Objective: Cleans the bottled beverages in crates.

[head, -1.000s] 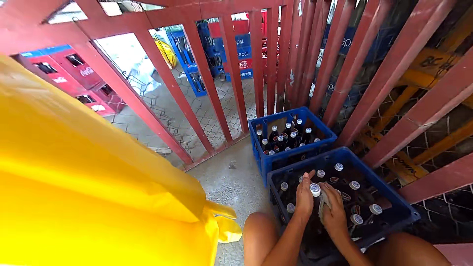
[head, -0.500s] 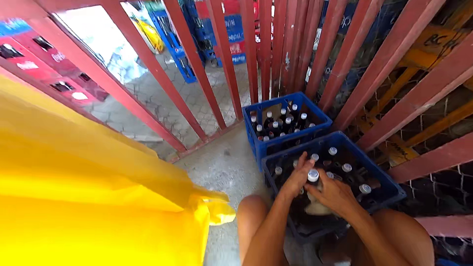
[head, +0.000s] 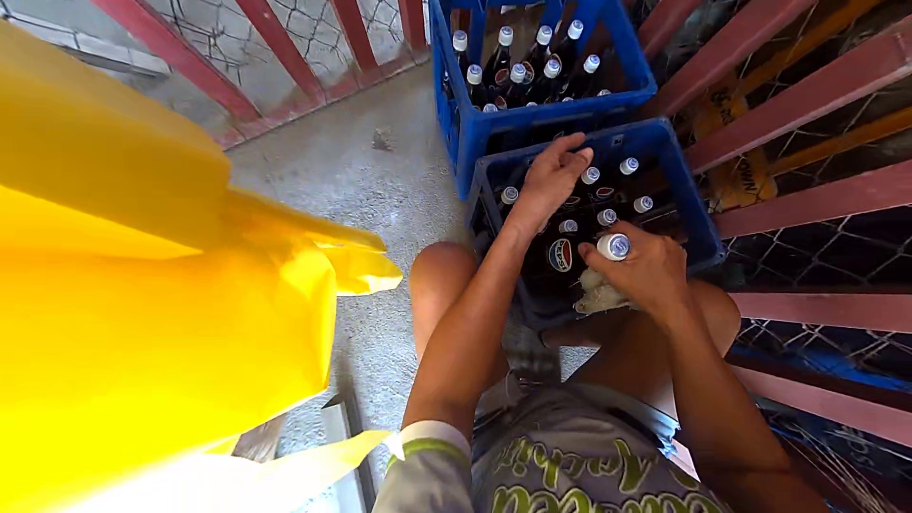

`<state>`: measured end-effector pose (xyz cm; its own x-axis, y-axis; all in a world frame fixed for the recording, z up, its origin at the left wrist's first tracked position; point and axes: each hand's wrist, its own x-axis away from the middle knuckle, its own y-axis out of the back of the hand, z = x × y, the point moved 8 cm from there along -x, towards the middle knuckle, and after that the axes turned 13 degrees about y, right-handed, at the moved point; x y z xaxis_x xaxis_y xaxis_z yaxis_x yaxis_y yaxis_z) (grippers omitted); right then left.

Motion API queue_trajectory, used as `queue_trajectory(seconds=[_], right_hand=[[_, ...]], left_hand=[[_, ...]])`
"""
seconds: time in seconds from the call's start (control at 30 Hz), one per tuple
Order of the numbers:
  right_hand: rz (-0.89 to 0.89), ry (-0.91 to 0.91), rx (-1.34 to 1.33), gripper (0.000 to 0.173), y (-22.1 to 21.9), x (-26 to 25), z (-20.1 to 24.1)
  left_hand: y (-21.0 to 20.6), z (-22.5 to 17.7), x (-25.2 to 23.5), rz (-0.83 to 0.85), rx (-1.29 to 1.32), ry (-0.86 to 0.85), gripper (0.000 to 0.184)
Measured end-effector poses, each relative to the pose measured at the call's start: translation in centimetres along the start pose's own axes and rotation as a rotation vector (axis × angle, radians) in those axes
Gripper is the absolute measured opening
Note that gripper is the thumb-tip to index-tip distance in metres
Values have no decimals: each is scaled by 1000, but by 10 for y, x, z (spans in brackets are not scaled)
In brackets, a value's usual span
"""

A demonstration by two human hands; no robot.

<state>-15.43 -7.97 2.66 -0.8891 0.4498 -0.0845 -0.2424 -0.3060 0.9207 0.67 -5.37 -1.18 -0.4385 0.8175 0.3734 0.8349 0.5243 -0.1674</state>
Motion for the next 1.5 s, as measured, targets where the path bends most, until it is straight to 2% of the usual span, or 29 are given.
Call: queue_trajectory(seconds=[0.1,0.33,0.53,0.9,1.07,1.33,1.5], right_hand=[[-27,52,18,47,-2,9,8],[-6,85,-44,44,-4,16,14],[170,124,-98,40,-48,15,15],[836,23,-14,42,-147,3,-2],[978,71,58,39,-167,2,7],[1065,92,95,36,-188,6,6],[1123,25,121,51,-177,0,-5]], left_hand=[[10,1,1,-85,122,30,40],[14,-1,2,-136,217,33,38],[16,-3,3,-182,278,24,35],[19,-4,3,-199,305,8,33],[18,-3,1,-182,306,-5,33],[17,-3,0,-173,256,-17,35],[14,-3,1,-167,254,-18,34]])
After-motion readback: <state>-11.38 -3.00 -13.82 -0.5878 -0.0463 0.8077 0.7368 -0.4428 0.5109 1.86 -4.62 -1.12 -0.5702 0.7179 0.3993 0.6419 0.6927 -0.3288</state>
